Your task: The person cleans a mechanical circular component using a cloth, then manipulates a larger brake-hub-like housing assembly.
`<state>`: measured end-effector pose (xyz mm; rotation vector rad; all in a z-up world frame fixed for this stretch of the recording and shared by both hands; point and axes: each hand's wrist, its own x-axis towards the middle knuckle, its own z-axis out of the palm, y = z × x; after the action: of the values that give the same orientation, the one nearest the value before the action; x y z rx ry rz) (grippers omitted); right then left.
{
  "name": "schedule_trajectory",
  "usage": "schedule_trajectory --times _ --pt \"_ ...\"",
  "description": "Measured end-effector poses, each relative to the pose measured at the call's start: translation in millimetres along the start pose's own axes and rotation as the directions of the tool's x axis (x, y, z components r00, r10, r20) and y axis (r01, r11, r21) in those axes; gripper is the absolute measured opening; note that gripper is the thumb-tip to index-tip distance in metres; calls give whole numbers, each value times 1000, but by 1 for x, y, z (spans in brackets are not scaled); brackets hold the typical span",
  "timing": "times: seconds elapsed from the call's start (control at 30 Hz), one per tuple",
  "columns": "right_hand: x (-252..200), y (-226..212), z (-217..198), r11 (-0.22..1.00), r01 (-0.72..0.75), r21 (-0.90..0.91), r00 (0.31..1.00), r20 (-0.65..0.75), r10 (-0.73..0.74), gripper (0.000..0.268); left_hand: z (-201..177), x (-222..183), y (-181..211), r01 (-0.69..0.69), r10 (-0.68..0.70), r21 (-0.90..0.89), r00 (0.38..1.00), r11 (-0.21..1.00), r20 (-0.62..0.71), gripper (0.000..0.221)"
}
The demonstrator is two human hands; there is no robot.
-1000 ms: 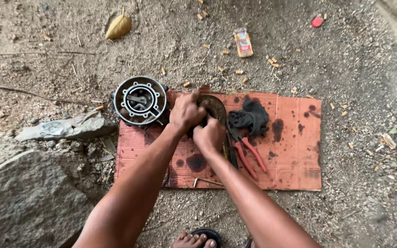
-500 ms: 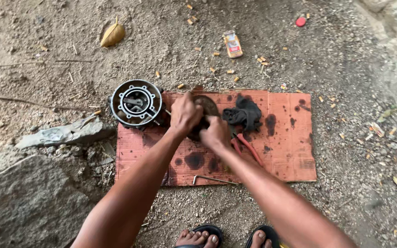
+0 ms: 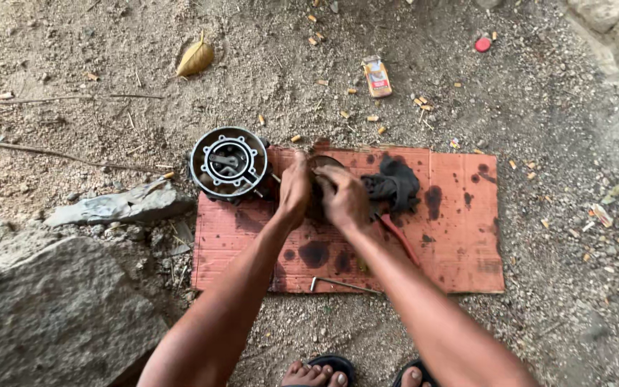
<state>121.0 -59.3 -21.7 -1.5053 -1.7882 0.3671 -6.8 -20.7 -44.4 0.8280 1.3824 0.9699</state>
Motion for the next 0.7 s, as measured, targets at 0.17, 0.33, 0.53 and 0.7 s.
schedule_trajectory --times 0.17,0.33,0.53,0.7 --pt "-19 6 20 999 44 20 991 123 -46 29 -1 4 -20 43 -44 -396 999 917 6 44" --pt "-22 14 2 977 211 -19 946 256 -199 34 -1 -6 0 134 -118 -508 991 851 65 40" --pt "21 11 2 999 -31 16 967 253 26 15 -4 -35 33 239 -127 -605 967 759 223 58" --pt "33 19 -15 998 5 -63 987 161 5 18 -10 -52 70 406 -275 -637 913 655 300 58"
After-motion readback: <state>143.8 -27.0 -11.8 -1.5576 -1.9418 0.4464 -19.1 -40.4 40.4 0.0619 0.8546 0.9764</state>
